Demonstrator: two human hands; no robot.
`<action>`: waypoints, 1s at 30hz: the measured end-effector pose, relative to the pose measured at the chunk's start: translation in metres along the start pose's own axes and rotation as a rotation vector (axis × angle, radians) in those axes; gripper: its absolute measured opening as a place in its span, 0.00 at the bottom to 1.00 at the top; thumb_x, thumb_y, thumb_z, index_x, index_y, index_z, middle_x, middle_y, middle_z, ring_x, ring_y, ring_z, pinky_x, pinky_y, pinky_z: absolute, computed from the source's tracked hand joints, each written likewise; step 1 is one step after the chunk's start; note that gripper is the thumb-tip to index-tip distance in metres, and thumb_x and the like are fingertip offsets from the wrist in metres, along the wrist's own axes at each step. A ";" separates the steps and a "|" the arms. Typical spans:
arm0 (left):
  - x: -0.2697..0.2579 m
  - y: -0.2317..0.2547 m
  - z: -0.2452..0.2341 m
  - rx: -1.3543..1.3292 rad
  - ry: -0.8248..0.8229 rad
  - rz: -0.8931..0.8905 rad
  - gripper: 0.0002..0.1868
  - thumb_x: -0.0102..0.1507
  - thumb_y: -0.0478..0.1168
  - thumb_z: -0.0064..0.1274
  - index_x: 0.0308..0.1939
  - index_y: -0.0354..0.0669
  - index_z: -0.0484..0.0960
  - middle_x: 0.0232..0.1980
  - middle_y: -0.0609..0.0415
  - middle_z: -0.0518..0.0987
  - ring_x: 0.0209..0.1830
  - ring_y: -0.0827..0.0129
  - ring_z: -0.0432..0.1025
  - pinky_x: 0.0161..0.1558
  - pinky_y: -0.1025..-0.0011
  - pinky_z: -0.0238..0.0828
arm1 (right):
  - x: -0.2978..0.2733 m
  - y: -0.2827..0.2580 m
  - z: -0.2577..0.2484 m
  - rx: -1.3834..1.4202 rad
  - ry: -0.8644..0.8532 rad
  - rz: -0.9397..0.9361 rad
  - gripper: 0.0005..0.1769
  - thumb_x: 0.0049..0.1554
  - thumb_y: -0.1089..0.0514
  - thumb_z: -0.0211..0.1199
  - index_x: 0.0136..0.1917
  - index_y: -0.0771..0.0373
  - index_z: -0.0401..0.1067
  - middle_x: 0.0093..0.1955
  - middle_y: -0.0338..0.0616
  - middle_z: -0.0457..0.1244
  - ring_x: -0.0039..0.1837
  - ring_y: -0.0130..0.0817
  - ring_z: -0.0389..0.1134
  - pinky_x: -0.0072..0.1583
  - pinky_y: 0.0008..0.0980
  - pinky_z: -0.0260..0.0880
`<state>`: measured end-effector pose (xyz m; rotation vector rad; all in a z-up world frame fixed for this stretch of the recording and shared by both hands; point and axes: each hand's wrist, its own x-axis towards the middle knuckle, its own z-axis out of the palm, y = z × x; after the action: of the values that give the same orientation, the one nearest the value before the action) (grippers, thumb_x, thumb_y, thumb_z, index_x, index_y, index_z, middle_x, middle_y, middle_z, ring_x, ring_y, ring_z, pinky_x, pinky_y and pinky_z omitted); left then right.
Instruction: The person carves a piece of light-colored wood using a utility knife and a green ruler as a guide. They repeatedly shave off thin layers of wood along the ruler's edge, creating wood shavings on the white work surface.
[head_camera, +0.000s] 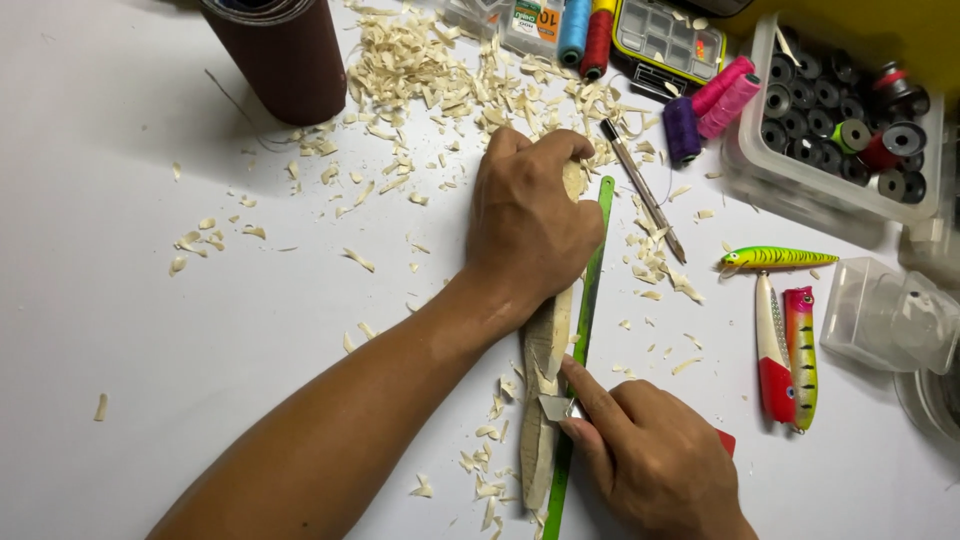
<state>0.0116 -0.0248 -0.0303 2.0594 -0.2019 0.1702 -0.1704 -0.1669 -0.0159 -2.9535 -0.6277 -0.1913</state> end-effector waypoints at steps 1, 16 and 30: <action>0.000 0.000 0.000 -0.007 0.003 -0.004 0.25 0.49 0.34 0.51 0.52 0.44 0.83 0.39 0.45 0.74 0.38 0.56 0.70 0.37 0.58 0.73 | 0.000 0.000 0.001 0.007 0.019 -0.004 0.24 0.63 0.45 0.55 0.69 0.54 0.72 0.31 0.38 0.56 0.30 0.36 0.56 0.33 0.39 0.59; 0.006 -0.008 0.003 -0.036 -0.018 0.070 0.24 0.49 0.39 0.52 0.50 0.46 0.83 0.37 0.45 0.80 0.43 0.53 0.71 0.40 0.56 0.71 | 0.015 0.032 -0.012 0.424 -0.185 0.240 0.29 0.48 0.30 0.61 0.51 0.52 0.77 0.36 0.29 0.70 0.35 0.24 0.69 0.41 0.26 0.70; 0.008 -0.006 0.000 -0.055 -0.032 0.097 0.22 0.48 0.37 0.51 0.47 0.46 0.82 0.31 0.52 0.81 0.41 0.56 0.69 0.39 0.56 0.68 | 0.038 0.009 0.007 0.005 -0.009 0.126 0.13 0.50 0.59 0.62 0.34 0.55 0.58 0.28 0.36 0.58 0.30 0.40 0.58 0.32 0.43 0.56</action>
<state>0.0206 -0.0223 -0.0342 2.0000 -0.3233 0.1899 -0.1317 -0.1593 -0.0184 -2.9776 -0.4408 -0.1648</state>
